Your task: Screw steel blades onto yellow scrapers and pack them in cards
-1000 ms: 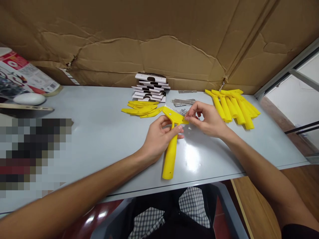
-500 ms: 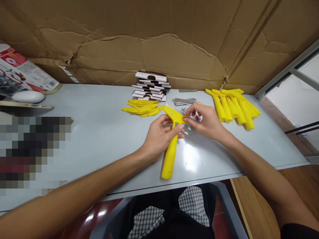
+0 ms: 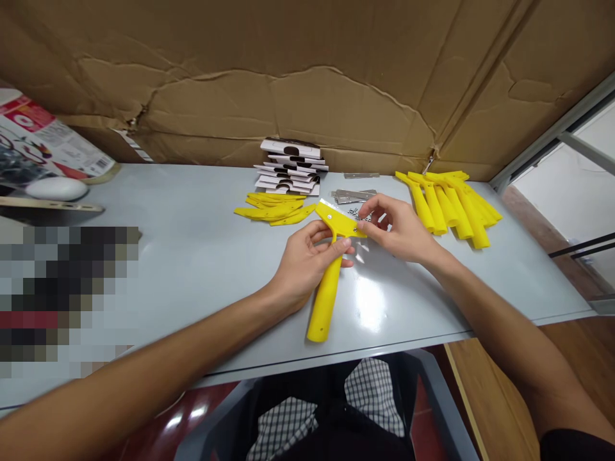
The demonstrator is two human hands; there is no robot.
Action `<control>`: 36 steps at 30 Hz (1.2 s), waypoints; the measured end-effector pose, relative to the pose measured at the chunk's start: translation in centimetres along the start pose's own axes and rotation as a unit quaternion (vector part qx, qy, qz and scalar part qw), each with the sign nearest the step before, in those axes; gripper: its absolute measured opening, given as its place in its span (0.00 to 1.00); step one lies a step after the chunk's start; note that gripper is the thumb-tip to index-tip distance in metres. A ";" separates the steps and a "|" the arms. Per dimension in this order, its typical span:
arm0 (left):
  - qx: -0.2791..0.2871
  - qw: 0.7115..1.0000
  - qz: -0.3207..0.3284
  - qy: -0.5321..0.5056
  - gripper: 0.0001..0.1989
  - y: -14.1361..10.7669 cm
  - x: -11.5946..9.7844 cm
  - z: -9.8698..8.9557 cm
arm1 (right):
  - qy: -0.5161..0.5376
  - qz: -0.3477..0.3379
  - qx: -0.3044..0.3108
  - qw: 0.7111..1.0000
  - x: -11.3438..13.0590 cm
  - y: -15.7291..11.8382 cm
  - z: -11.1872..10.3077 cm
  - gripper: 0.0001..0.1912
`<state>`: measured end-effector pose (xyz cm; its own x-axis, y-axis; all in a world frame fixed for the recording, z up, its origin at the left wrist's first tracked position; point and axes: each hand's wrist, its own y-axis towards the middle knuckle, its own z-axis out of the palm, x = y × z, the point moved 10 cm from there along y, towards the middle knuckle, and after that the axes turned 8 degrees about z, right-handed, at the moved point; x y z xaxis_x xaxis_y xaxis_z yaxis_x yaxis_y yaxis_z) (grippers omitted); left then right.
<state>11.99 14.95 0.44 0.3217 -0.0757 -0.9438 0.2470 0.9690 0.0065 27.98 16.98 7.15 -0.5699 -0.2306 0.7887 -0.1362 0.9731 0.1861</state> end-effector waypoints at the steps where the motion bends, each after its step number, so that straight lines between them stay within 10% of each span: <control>1: 0.000 1.000 0.000 0.003 0.21 0.0 0.0 0.0 | 0.006 0.010 0.009 1.000 -0.3 0.0 0.2 0.08; 36: 0.012 1.000 0.000 0.019 0.26 0.0 0.0 0.1 | 0.071 0.061 0.048 0.994 -1.8 0.1 1.0 0.14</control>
<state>12.10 14.95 0.48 0.2869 -0.0669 -0.9556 0.2686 0.9632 0.0132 28.15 17.48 5.19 -0.4679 -0.1015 0.8779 -0.1542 0.9875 0.0320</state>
